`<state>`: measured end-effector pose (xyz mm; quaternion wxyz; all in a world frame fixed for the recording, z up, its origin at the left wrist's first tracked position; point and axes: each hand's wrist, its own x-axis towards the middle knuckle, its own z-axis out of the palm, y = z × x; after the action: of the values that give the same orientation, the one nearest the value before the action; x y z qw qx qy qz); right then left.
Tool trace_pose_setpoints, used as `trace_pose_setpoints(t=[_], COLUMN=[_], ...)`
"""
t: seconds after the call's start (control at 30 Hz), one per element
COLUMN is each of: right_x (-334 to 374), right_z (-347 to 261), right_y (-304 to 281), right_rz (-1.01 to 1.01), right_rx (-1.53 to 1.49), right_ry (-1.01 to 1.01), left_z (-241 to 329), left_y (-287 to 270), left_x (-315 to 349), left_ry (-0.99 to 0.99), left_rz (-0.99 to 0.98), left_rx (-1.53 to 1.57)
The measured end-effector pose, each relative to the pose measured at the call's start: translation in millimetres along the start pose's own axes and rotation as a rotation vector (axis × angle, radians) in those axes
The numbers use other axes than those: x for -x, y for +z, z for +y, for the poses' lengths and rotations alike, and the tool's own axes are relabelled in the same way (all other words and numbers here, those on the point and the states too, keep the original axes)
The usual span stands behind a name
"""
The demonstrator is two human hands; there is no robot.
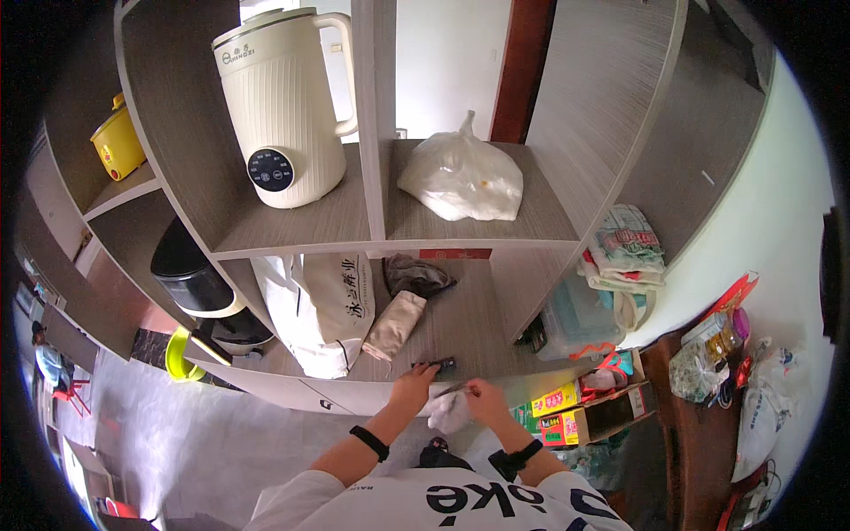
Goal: The person picks up a small cloth from a shelf, folds it into a square, and places it back. Then, the person picks up a folded plastic bag, unfolds it completely to show its printed pattern, and begins folding it into a smaller rectangular shape by hand.
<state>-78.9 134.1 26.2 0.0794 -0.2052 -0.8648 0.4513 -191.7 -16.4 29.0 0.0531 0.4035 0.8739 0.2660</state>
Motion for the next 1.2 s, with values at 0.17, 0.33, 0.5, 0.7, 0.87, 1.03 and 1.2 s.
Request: trace_pose_setpoints(t=[0.17, 0.33, 0.5, 0.7, 0.87, 1.03, 1.2], right_x=[-20, -35, -35, -49, -62, -67, -87], right_z=[8, -37, -66, -55, -57, -60, -46], right_y=[-29, -53, -32, -25, -28, -31, -31], right_rz=[0.033, 0.081, 0.140, 0.130, 0.237, 0.208, 0.348], right_rx=[-0.165, -0.521, -0.277, 0.605, 0.498, 0.450, 0.373], right_ry=[0.021, 0.065, -0.359, -0.585, -0.518, -0.541, -0.403], left_z=[9, 12, 71, 69, 60, 47, 55], left_y=[-14, 7, -26, -32, -19, -11, -30], left_x=[-40, -56, -47, -62, -68, -61, -58], left_ry=[-0.220, -0.238, -0.411, -0.346, -0.285, -0.383, -0.488], left_rz=[-0.066, -0.052, -0.154, -0.200, -0.194, -0.134, -0.169], left_rx=[0.318, 0.975, 1.571, 1.751, 1.669, 1.514, 1.468])
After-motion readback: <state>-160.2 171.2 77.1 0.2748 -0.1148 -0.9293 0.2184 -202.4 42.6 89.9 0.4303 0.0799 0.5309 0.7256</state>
